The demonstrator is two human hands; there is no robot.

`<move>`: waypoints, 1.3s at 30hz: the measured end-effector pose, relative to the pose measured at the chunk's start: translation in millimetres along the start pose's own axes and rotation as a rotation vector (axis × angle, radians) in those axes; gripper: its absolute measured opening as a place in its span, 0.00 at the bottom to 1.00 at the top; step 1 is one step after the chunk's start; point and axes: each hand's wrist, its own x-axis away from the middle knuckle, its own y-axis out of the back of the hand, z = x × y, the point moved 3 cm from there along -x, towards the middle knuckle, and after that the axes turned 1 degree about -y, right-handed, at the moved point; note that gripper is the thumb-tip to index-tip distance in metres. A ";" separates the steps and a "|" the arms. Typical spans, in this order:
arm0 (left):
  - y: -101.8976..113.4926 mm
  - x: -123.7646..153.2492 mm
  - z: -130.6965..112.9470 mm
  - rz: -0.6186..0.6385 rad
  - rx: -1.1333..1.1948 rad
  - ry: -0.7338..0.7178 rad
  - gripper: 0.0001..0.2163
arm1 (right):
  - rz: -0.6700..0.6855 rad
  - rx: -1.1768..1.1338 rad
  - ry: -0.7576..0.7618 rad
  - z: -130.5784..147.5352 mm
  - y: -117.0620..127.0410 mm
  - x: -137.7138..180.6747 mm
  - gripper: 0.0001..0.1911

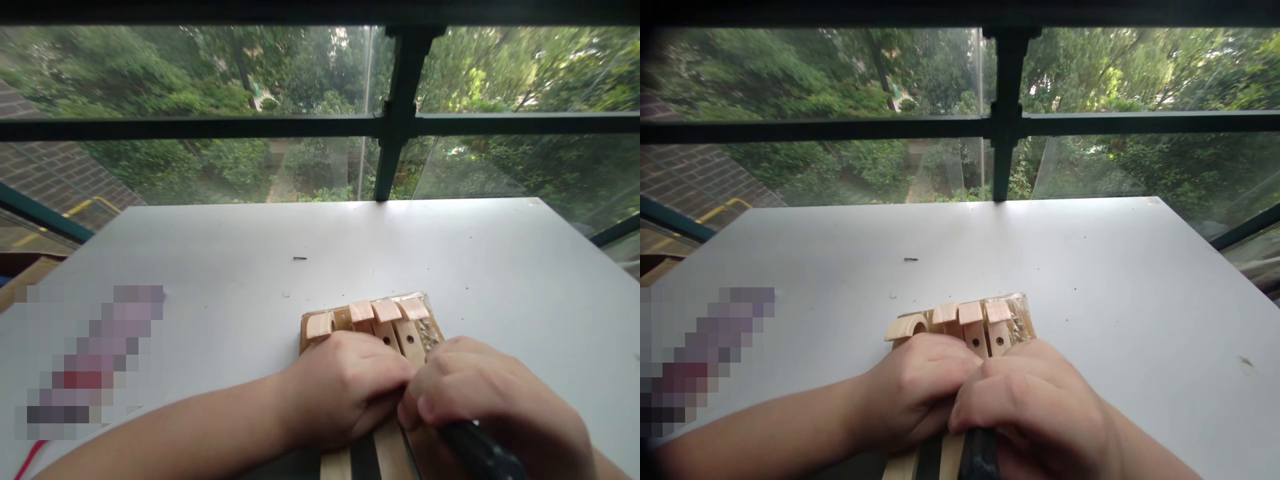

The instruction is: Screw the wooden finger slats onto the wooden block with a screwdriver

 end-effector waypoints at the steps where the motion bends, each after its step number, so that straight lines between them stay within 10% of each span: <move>1: 0.1 -0.3 0.3 0.000 0.000 -0.005 0.05 | -0.001 0.000 0.007 -0.9 -0.2 0.2 0.08; 39: 2.3 0.8 -0.5 -0.042 -0.015 -0.016 0.04 | -0.022 -0.005 -0.005 0.8 7.0 -3.7 0.21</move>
